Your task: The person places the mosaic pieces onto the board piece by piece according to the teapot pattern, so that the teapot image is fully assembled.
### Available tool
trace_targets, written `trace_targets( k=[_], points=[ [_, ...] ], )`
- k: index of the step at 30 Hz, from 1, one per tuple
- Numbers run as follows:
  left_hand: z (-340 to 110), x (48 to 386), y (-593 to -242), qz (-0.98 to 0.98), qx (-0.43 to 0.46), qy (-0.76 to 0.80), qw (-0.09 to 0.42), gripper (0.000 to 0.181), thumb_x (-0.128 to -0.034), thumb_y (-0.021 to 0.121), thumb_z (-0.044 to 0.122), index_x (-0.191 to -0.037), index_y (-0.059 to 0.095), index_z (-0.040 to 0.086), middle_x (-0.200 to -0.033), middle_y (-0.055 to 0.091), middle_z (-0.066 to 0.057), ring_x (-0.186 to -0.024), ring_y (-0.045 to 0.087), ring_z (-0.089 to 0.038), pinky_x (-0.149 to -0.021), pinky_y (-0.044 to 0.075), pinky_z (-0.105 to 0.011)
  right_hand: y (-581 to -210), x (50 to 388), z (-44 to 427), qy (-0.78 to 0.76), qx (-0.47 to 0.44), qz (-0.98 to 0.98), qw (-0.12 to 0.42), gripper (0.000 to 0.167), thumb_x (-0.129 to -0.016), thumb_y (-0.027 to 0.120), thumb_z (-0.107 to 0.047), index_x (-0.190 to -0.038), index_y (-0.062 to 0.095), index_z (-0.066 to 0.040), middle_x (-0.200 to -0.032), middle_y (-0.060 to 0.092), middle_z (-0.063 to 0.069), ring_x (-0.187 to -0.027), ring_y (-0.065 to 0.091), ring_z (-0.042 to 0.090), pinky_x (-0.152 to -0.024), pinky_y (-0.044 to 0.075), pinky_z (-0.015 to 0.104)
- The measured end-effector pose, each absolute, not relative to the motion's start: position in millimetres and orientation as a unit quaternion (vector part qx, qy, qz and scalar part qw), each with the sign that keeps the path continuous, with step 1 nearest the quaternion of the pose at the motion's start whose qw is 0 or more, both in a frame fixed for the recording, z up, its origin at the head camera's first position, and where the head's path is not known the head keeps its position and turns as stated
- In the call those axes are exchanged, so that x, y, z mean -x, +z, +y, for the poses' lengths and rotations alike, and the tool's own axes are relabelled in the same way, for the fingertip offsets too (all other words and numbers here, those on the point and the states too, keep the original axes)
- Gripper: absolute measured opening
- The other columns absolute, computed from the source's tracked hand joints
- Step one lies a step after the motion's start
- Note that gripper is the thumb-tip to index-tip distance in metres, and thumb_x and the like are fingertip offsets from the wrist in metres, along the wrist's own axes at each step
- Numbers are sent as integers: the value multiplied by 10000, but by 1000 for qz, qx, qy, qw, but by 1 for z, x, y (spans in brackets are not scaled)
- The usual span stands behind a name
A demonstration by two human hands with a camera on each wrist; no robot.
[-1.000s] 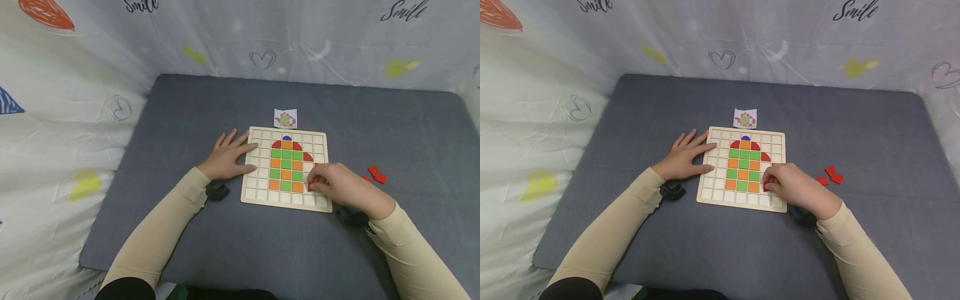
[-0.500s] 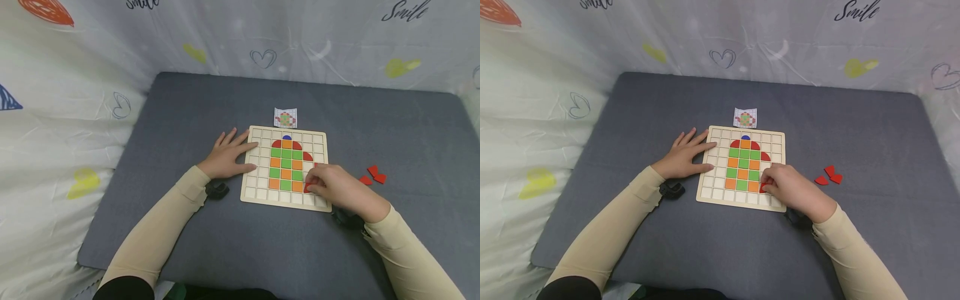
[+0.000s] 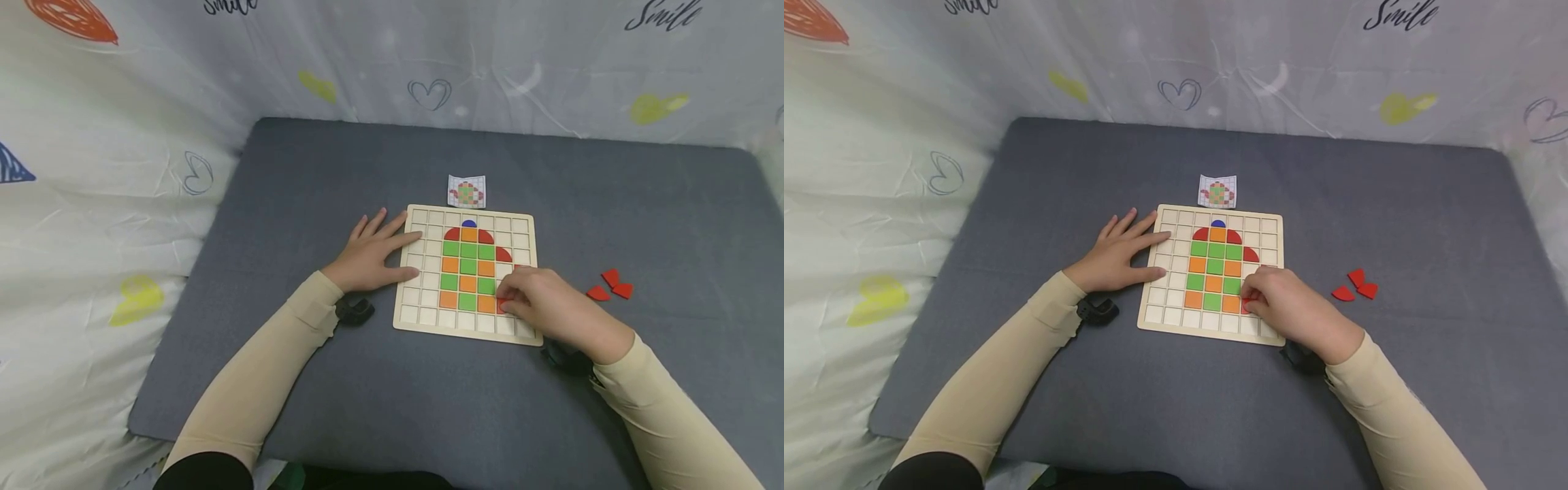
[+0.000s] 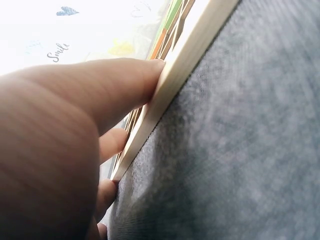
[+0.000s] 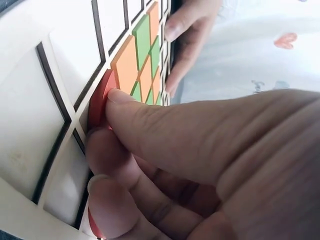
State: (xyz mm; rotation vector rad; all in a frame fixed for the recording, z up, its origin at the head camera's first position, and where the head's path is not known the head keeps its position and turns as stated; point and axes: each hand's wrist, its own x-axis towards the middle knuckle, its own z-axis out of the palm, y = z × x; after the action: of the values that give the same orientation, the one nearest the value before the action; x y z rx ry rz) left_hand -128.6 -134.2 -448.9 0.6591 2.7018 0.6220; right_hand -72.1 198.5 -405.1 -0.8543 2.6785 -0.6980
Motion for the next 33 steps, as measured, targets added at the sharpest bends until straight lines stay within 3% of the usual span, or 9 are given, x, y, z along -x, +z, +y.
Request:
trace_targets(
  k=[18, 23, 33],
  points=[
    [-133, 129, -444, 936, -231, 219, 149, 775, -976, 643, 627, -1641, 400, 312, -1775, 97, 11, -1637, -75, -296, -1294, -102, -544, -400, 71, 203, -268, 270, 916, 131, 114, -885, 817, -39, -913, 738, -116, -820, 681, -81, -733, 618, 66, -683, 569, 296],
    [-134, 127, -445, 937, -228, 221, 148, 775, -974, 643, 627, -1640, 403, 311, -1774, 107, 10, -1638, -69, -297, -1294, -98, -545, -394, 74, 212, -254, 262, 921, 138, 90, -906, 816, -90, -970, 753, -104, -864, 695, -68, -772, 631, 74, -710, 575, 307],
    [-133, 128, -446, 937, -230, 219, 144, 772, -975, 641, 632, -1639, 405, 316, -1774, 104, 16, -1639, -62, -299, -1293, -99, -546, -382, 91, 250, -230, 201, 941, 149, 196, -920, 813, -121, -1101, 767, -61, -937, 726, 0, -850, 657, 154, -727, 559, 356]
  ],
)
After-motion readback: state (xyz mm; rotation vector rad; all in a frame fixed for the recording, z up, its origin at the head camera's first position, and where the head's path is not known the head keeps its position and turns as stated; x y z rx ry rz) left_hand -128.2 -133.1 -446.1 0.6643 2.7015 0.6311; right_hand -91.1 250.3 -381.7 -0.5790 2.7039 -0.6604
